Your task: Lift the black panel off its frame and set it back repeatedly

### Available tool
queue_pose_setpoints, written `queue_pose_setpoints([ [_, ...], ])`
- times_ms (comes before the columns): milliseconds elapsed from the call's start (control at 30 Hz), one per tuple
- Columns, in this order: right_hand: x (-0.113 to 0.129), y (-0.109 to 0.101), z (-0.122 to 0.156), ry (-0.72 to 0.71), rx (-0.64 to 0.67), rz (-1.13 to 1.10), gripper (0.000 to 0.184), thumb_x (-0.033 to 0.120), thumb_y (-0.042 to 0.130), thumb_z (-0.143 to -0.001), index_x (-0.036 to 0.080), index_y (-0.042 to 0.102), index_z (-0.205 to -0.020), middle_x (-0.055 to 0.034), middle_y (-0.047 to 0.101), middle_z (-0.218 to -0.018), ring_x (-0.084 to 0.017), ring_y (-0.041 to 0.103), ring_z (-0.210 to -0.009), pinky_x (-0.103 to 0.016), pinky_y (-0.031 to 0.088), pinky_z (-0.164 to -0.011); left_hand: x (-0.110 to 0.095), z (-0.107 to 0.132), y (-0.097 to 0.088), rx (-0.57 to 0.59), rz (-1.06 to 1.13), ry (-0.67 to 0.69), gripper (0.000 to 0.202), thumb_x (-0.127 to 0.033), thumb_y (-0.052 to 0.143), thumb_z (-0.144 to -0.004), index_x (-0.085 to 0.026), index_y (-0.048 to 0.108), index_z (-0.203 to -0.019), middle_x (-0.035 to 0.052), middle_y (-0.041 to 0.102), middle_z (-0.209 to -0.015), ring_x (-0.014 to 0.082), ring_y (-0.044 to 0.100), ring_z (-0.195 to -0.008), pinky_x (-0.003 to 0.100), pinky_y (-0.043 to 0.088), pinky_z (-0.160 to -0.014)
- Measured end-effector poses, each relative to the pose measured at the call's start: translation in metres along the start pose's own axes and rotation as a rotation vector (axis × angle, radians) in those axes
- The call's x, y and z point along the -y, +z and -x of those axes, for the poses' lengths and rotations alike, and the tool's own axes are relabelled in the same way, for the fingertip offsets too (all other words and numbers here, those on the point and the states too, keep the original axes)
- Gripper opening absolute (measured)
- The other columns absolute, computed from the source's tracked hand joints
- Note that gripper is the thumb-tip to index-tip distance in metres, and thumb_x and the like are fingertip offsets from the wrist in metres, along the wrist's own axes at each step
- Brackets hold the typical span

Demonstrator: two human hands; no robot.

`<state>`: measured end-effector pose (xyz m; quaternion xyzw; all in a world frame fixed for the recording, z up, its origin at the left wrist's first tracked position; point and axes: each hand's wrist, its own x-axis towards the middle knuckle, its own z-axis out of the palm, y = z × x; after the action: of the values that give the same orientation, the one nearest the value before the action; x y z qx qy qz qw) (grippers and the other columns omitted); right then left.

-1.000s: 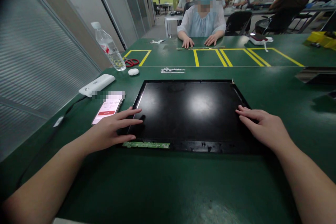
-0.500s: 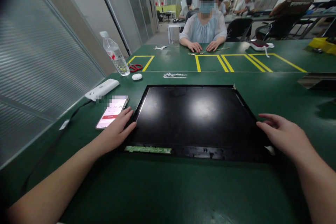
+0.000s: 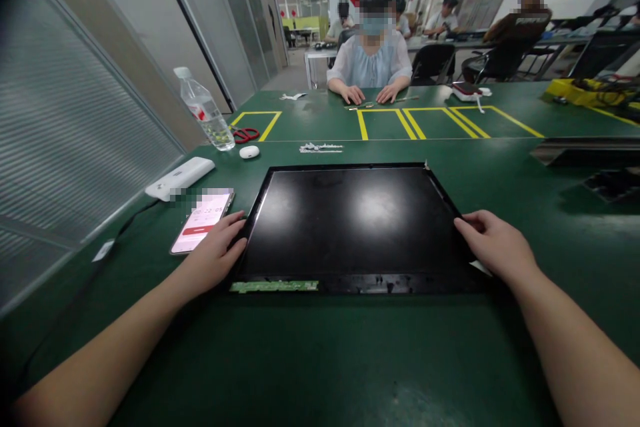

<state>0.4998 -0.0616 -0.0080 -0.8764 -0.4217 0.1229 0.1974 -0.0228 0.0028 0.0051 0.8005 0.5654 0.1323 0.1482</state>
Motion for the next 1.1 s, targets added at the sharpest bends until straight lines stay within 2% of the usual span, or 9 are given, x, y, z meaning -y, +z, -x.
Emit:
queue_pose_setpoints([
  [200,0.006,-0.005,-0.014,-0.005,0.090,0.024,0.042,0.064,0.061,-0.070,0.025,0.067,-0.084,-0.0098,0.076,-0.087,-0.029,0.070,-0.078,-0.040,0.053,-0.067,0.001,-0.001,0.000,0.011,0.002,0.009,0.059,-0.032,0.040,-0.099,0.000,0.064,-0.143,0.0293,0.052,-0.161,0.0412,0.049,-0.152,0.063,0.040,-0.125],
  [533,-0.001,-0.002,-0.004,-0.045,0.064,0.064,0.053,0.071,0.057,-0.068,0.026,0.064,-0.096,-0.0108,0.073,-0.088,-0.033,0.071,-0.081,-0.045,0.054,-0.071,0.003,0.000,-0.002,-0.026,0.107,0.057,0.049,-0.029,0.046,-0.098,-0.014,0.072,-0.136,0.0215,0.060,-0.156,0.0413,0.054,-0.147,0.067,0.042,-0.123],
  [633,-0.004,-0.001,-0.003,-0.048,0.060,0.057,0.052,0.069,0.055,-0.066,0.027,0.063,-0.096,-0.0112,0.073,-0.085,-0.034,0.071,-0.079,-0.047,0.055,-0.072,0.001,0.000,-0.004,-0.021,0.153,0.035,0.048,-0.030,0.047,-0.097,-0.013,0.074,-0.133,0.0221,0.058,-0.159,0.0420,0.053,-0.148,0.066,0.041,-0.123],
  [733,-0.003,-0.001,-0.003,-0.070,0.039,0.107,0.054,0.070,0.053,-0.065,0.027,0.062,-0.097,-0.0137,0.074,-0.091,-0.036,0.071,-0.082,-0.048,0.055,-0.075,-0.006,0.002,-0.009,-0.032,0.288,-0.014,0.048,-0.030,0.051,-0.094,-0.013,0.076,-0.132,0.0202,0.058,-0.160,0.0409,0.050,-0.151,0.063,0.036,-0.127],
  [833,-0.002,0.000,-0.005,-0.049,0.054,0.108,0.057,0.071,0.052,-0.064,0.027,0.061,-0.098,-0.0138,0.074,-0.090,-0.035,0.070,-0.079,-0.048,0.055,-0.071,-0.018,0.005,-0.016,-0.106,0.569,-0.147,0.046,-0.031,0.059,-0.094,-0.021,0.076,-0.135,0.0100,0.071,-0.149,0.0360,0.057,-0.147,0.056,0.037,-0.128],
  [900,-0.003,0.001,-0.006,-0.056,0.048,0.106,0.055,0.071,0.053,-0.065,0.027,0.062,-0.096,-0.0119,0.074,-0.085,-0.034,0.070,-0.075,-0.047,0.055,-0.069,-0.029,0.007,-0.020,-0.138,0.837,-0.333,0.047,-0.027,0.065,-0.093,-0.021,0.074,-0.139,0.0085,0.082,-0.127,0.0323,0.071,-0.130,0.047,0.053,-0.116],
  [967,-0.004,0.002,-0.007,-0.086,0.017,0.106,0.052,0.070,0.053,-0.065,0.028,0.063,-0.093,-0.0105,0.074,-0.082,-0.034,0.070,-0.073,-0.048,0.056,-0.071,-0.041,0.008,-0.024,-0.139,1.075,-0.563,0.051,-0.019,0.065,-0.094,-0.021,0.070,-0.145,0.0076,0.086,-0.103,0.0281,0.082,-0.099,0.039,0.066,-0.089],
  [1033,-0.004,0.002,-0.007,-0.102,0.000,0.101,0.051,0.069,0.054,-0.064,0.028,0.063,-0.092,-0.0104,0.075,-0.084,-0.035,0.071,-0.076,-0.049,0.057,-0.073,-0.050,0.008,-0.027,-0.132,1.212,-0.694,0.053,-0.011,0.062,-0.096,-0.021,0.068,-0.147,0.0050,0.085,-0.085,0.0214,0.081,-0.070,0.029,0.065,-0.066],
  [1100,-0.004,0.002,-0.007,-0.094,0.002,0.098,0.051,0.070,0.053,-0.063,0.028,0.063,-0.091,-0.0113,0.076,-0.087,-0.037,0.072,-0.080,-0.050,0.057,-0.075,-0.056,0.007,-0.028,-0.159,1.313,-0.757,0.054,-0.006,0.061,-0.097,-0.019,0.067,-0.148,0.0030,0.082,-0.074,0.0180,0.076,-0.056,0.024,0.061,-0.054],
])
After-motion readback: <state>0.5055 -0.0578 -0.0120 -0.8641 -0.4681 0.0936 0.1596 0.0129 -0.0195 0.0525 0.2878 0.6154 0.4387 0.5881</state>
